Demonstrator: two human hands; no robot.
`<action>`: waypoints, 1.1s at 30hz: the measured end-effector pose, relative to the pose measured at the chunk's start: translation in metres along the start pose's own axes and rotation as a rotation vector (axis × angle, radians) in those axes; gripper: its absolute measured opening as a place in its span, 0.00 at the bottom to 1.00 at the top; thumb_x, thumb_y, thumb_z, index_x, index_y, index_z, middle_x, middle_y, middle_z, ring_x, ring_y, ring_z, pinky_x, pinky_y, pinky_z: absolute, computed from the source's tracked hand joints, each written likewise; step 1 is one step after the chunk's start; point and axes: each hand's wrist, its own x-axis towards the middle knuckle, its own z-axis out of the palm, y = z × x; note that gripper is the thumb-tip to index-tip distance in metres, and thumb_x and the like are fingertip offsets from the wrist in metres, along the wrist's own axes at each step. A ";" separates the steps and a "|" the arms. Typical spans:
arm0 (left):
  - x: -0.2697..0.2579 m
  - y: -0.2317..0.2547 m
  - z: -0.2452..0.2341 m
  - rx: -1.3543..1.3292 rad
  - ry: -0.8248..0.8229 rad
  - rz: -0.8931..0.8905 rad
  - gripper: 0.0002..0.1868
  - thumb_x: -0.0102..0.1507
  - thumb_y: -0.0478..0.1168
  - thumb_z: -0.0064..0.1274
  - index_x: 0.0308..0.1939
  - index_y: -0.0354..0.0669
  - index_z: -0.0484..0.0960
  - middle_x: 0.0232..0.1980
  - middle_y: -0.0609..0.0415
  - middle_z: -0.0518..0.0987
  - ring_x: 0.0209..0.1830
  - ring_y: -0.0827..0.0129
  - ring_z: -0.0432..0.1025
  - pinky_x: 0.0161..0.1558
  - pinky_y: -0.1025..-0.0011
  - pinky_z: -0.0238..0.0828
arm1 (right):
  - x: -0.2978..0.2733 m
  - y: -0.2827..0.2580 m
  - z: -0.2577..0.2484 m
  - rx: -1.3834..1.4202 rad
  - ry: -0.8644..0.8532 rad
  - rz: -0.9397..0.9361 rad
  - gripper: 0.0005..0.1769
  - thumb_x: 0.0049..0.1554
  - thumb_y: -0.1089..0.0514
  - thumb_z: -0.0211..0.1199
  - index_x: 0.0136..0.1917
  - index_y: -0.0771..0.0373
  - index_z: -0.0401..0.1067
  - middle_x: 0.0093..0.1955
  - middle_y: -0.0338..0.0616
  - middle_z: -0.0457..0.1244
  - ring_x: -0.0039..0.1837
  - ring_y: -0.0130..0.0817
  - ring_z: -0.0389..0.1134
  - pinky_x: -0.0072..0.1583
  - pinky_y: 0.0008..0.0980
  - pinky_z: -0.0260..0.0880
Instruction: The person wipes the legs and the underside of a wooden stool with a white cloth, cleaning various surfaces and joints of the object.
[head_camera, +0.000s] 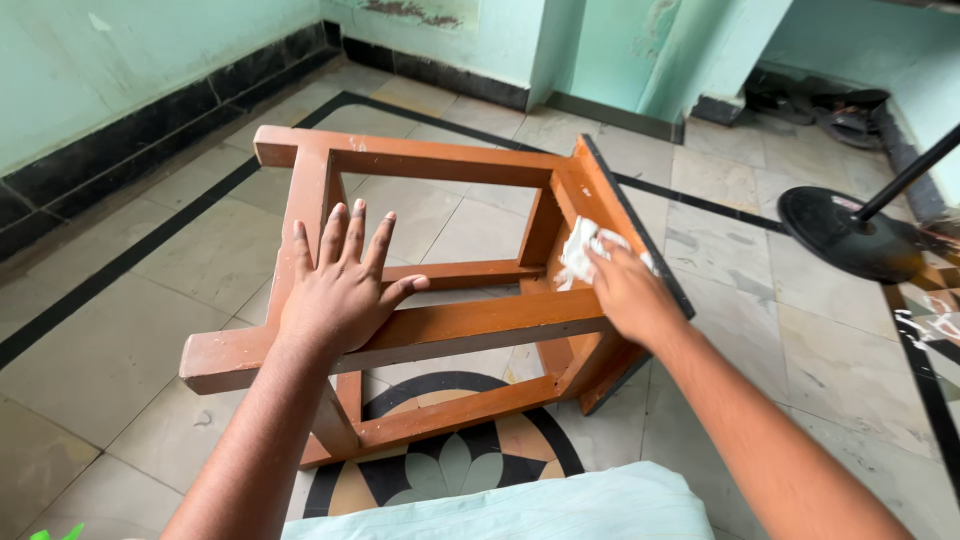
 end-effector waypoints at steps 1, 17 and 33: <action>0.000 -0.001 0.000 0.013 -0.010 0.000 0.51 0.60 0.82 0.20 0.80 0.63 0.43 0.82 0.48 0.41 0.82 0.56 0.30 0.74 0.42 0.10 | 0.016 0.009 0.011 0.024 0.025 -0.013 0.25 0.64 0.56 0.46 0.73 0.59 0.67 0.76 0.55 0.56 0.75 0.52 0.57 0.72 0.46 0.58; 0.004 0.002 -0.006 -0.009 -0.059 -0.062 0.54 0.58 0.83 0.19 0.80 0.59 0.49 0.82 0.44 0.48 0.83 0.51 0.35 0.73 0.41 0.17 | 0.225 0.069 0.089 0.022 0.033 0.009 0.27 0.67 0.51 0.46 0.78 0.58 0.59 0.78 0.55 0.54 0.78 0.52 0.54 0.73 0.49 0.54; -0.005 0.004 -0.020 -0.059 -0.067 -0.088 0.52 0.62 0.81 0.22 0.78 0.50 0.55 0.79 0.41 0.56 0.82 0.51 0.39 0.76 0.43 0.22 | -0.056 -0.062 -0.077 0.128 0.063 0.252 0.20 0.60 0.51 0.60 0.64 0.53 0.77 0.54 0.50 0.72 0.53 0.50 0.75 0.57 0.46 0.73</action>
